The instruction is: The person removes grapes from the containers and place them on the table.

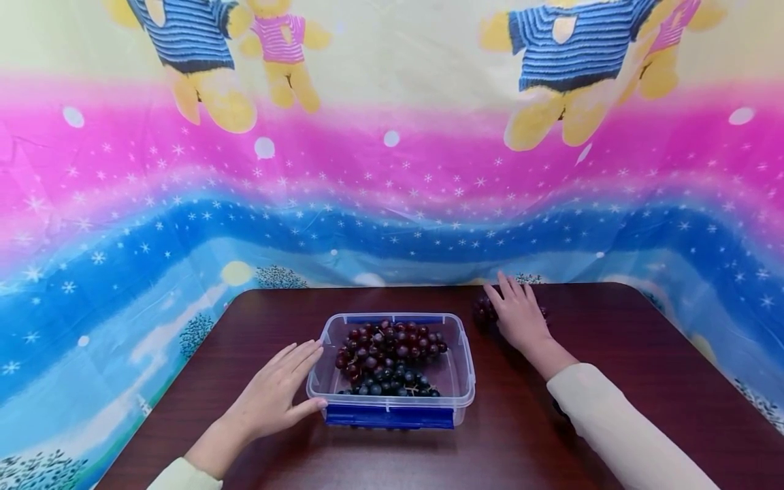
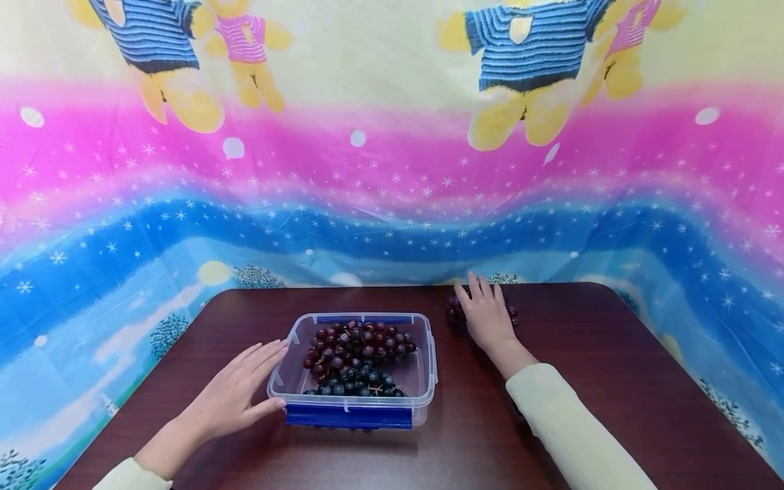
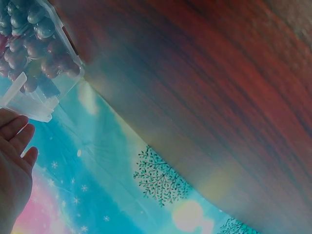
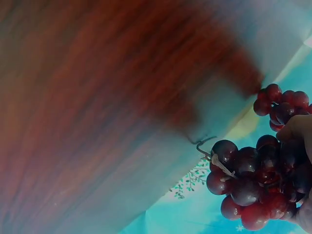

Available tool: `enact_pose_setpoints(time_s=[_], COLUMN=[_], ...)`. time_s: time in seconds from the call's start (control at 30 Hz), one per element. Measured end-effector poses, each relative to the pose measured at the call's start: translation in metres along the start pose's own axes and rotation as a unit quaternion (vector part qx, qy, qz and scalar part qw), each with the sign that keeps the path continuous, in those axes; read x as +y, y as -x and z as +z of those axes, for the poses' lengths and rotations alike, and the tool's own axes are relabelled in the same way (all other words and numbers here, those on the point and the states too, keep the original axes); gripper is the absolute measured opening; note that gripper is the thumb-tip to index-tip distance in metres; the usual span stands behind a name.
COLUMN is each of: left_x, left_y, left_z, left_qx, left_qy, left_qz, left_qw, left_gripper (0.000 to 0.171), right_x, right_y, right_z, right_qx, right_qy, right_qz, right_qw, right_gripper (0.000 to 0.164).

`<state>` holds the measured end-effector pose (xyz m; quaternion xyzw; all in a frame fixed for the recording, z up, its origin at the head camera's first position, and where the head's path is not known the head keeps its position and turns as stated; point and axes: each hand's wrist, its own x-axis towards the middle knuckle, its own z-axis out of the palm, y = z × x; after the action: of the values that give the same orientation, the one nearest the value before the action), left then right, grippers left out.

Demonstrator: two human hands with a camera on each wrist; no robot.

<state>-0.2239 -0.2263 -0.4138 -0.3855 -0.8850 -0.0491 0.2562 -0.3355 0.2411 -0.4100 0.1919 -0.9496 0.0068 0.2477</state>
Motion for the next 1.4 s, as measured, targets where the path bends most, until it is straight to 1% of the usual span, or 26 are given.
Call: enact_pose_setpoints(time_s=[0.2, 0.53, 0.83, 1.07, 1.4], left_x=[0.0008, 0.0014, 0.0008, 0.0007, 0.0005], left_y=[-0.0006, -0.0009, -0.0009, -0.0007, -0.0008], left_z=[-0.0006, -0.0008, -0.0008, -0.0006, -0.0003], left_qx=[-0.002, -0.003, -0.003, -0.003, -0.003], left_qy=[0.0, -0.003, -0.006, -0.007, -0.009], left_qz=[-0.001, -0.001, -0.001, 0.001, 0.002], left_qw=[1.0, 1.0, 1.0, 1.0, 1.0], left_gripper=[0.078, 0.078, 0.079, 0.079, 0.079], right_x=[-0.0003, -0.0016, -0.0035, -0.0024, 0.0033], right_y=[-0.0019, -0.0027, -0.0034, -0.0036, -0.0042], right_z=[0.0047, 0.0067, 0.0067, 0.0068, 0.0028], right_qx=[-0.01, -0.03, -0.057, -0.07, -0.102], right_qy=[-0.002, -0.003, 0.012, 0.019, 0.017], right_qz=[0.009, 0.023, 0.014, 0.007, 0.023], right_qw=[1.0, 0.999, 0.998, 0.997, 0.994], right_gripper=[0.071, 0.07, 0.065, 0.064, 0.076])
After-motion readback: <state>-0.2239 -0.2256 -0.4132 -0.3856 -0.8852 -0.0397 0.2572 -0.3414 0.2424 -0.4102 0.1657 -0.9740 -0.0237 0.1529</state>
